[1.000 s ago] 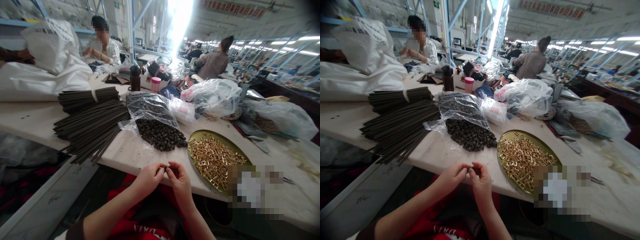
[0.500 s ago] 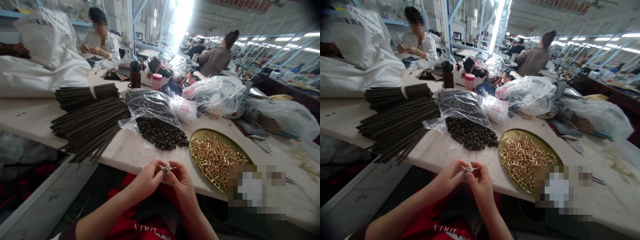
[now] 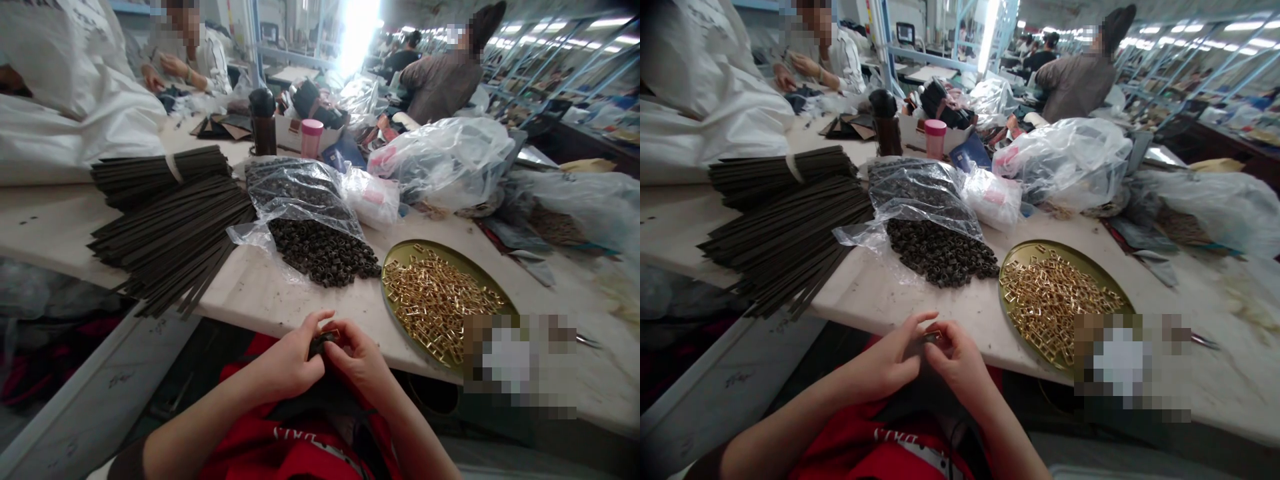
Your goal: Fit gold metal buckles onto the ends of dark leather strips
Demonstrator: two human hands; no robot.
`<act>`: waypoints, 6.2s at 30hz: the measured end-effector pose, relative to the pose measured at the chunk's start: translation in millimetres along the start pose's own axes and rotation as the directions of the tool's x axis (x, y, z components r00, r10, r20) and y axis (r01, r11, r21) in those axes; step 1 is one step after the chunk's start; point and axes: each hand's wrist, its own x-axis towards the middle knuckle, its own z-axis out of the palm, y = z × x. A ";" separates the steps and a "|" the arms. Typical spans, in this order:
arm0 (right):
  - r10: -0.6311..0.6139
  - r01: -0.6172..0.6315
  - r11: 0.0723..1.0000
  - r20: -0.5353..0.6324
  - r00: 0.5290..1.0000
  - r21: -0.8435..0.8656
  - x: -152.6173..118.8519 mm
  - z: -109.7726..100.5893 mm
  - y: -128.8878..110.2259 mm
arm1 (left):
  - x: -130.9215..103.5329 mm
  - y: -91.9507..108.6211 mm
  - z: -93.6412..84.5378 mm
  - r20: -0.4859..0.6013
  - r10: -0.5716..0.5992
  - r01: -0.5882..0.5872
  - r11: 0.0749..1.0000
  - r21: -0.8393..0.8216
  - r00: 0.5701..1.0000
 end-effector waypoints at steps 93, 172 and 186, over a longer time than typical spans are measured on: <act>0.176 -0.164 0.908 0.004 0.984 0.386 -22.3 13.9 14.8 | -0.3 -19.4 -3.4 0.125 -0.237 0.267 0.858 -0.439 0.964; 0.123 -0.180 0.946 0.214 0.969 0.269 -30.9 -5.7 5.9 | -15.5 17.9 -15.9 0.192 -0.195 0.088 0.884 0.460 0.962; 0.137 -0.366 0.789 0.438 0.888 0.494 -33.2 -20.6 4.7 | -14.6 21.9 0.0 0.281 -0.171 0.070 0.939 0.337 0.944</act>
